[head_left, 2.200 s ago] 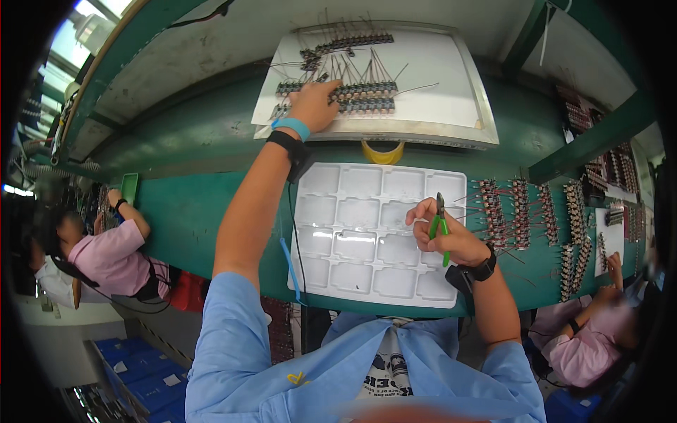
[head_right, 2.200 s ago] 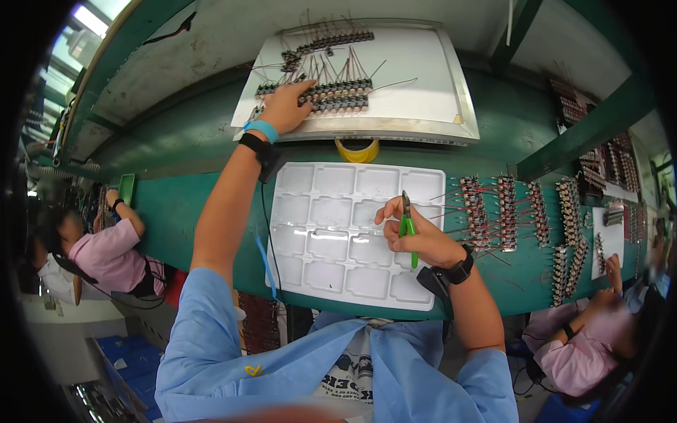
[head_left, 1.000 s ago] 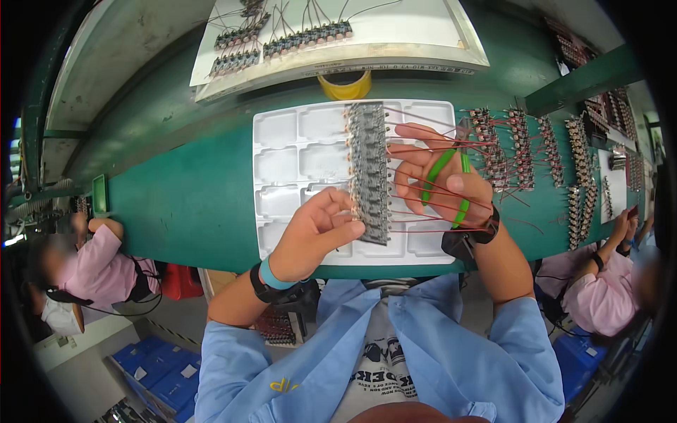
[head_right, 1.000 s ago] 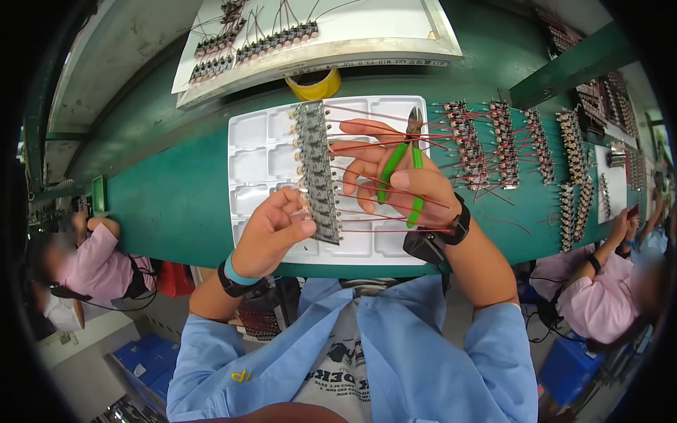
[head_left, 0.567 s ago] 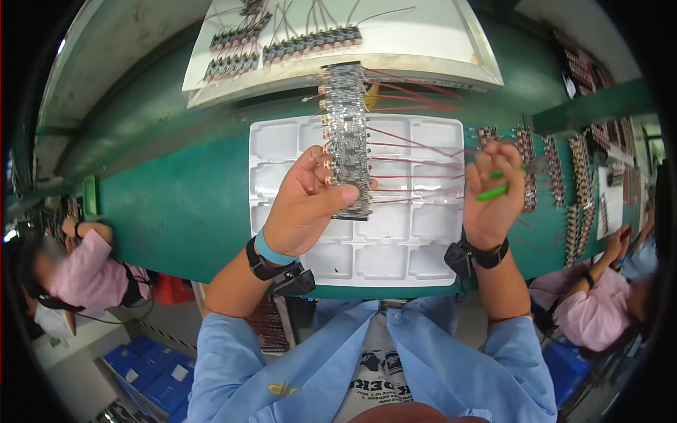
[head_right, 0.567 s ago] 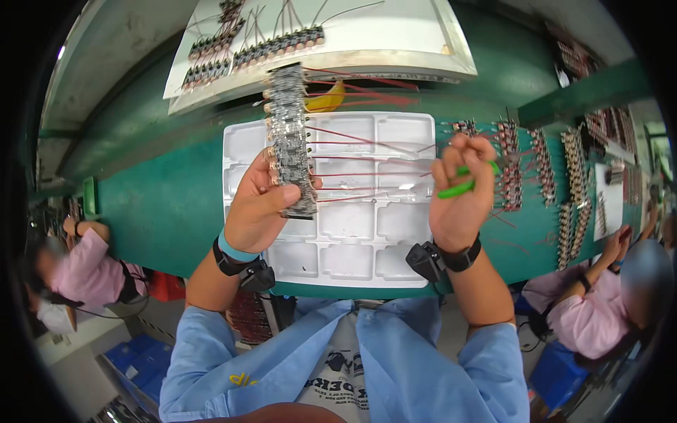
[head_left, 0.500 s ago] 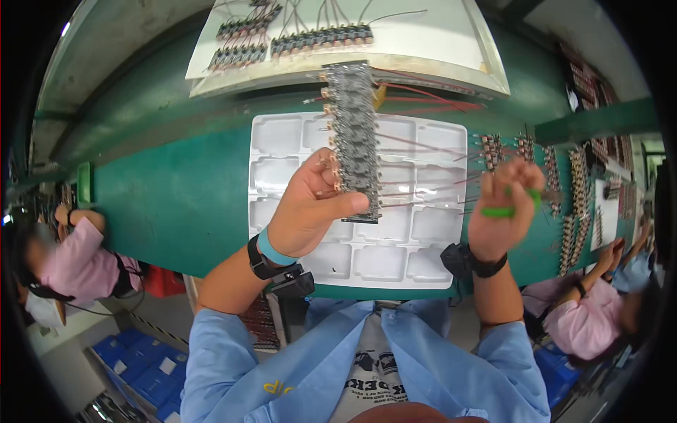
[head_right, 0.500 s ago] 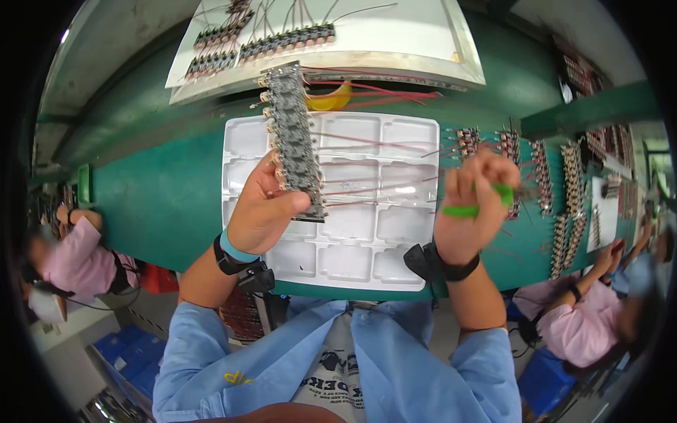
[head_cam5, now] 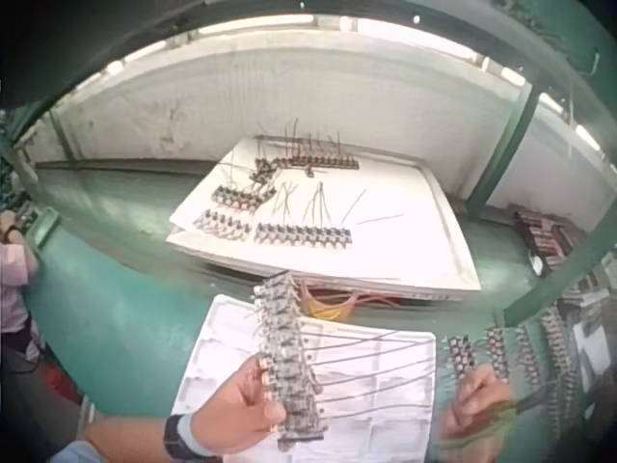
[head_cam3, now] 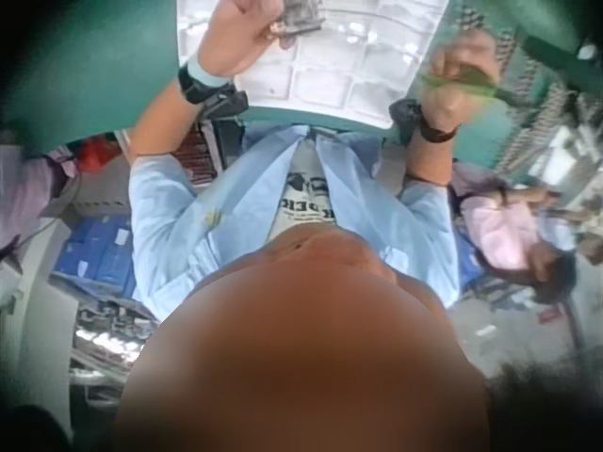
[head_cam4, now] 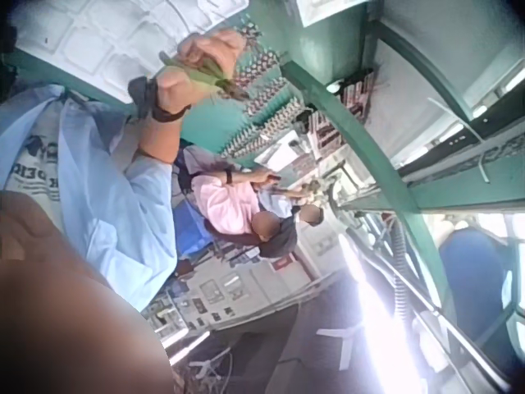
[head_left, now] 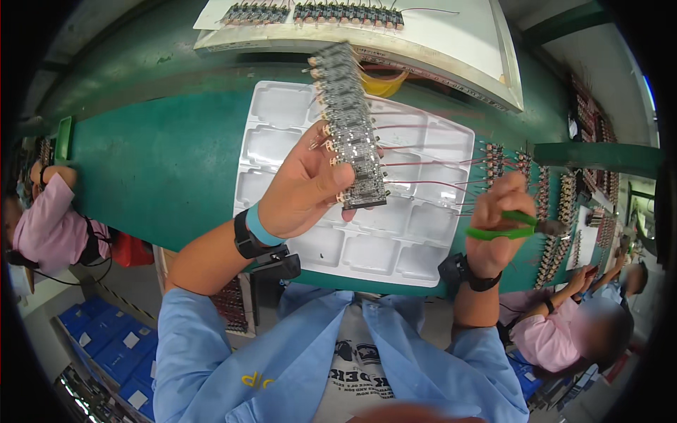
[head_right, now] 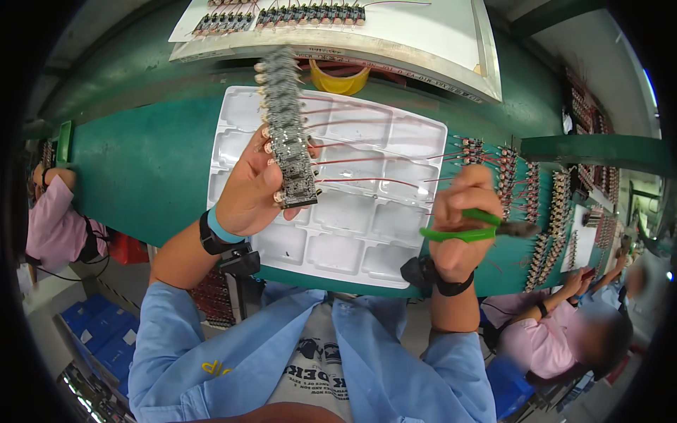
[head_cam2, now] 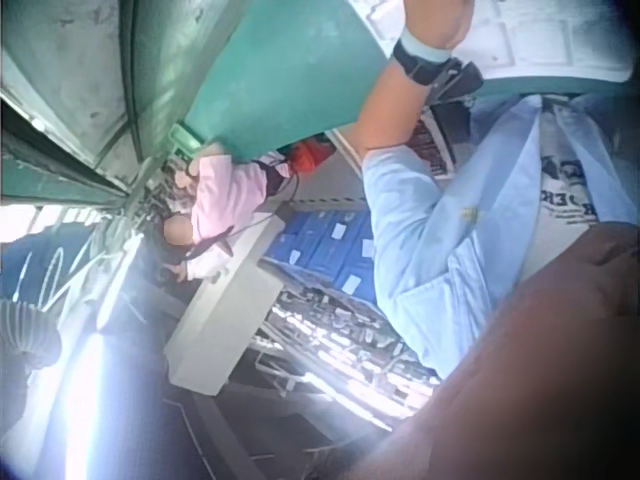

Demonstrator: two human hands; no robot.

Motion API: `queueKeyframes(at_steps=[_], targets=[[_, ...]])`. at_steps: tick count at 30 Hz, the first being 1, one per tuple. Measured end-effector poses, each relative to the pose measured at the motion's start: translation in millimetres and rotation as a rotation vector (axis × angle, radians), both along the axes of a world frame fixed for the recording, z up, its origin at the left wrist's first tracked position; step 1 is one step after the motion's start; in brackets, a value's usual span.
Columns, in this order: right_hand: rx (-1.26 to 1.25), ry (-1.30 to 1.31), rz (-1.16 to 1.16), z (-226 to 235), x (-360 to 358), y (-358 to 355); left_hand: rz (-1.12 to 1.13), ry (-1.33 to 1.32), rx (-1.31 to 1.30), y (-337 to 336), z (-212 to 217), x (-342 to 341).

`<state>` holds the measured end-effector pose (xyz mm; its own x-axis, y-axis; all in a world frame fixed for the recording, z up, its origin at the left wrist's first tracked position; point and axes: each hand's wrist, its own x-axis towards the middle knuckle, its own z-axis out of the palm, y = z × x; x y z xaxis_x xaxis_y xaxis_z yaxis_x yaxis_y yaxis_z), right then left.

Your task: Trimming excess wire leads from electronic components using pliers at an assembly station.

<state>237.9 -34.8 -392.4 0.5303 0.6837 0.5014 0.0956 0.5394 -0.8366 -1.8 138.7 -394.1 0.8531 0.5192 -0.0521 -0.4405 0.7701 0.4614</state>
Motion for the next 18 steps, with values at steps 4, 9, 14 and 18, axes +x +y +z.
queueKeyframes(at_steps=[4,9,14,18], targets=[[0.081,0.325,0.653,-5.8,9.2,2.8,-0.041,-0.005,0.176,2.1,-2.3,-8.3],[0.186,0.513,0.939,-3.2,0.4,7.3,0.038,0.045,0.254,-0.8,-1.0,-5.9],[-0.288,0.761,0.711,11.1,4.4,6.7,0.126,0.221,0.268,-8.3,12.6,-0.9],[-0.132,0.92,0.76,10.0,3.8,16.9,0.133,0.301,0.323,-8.2,6.8,0.5]])
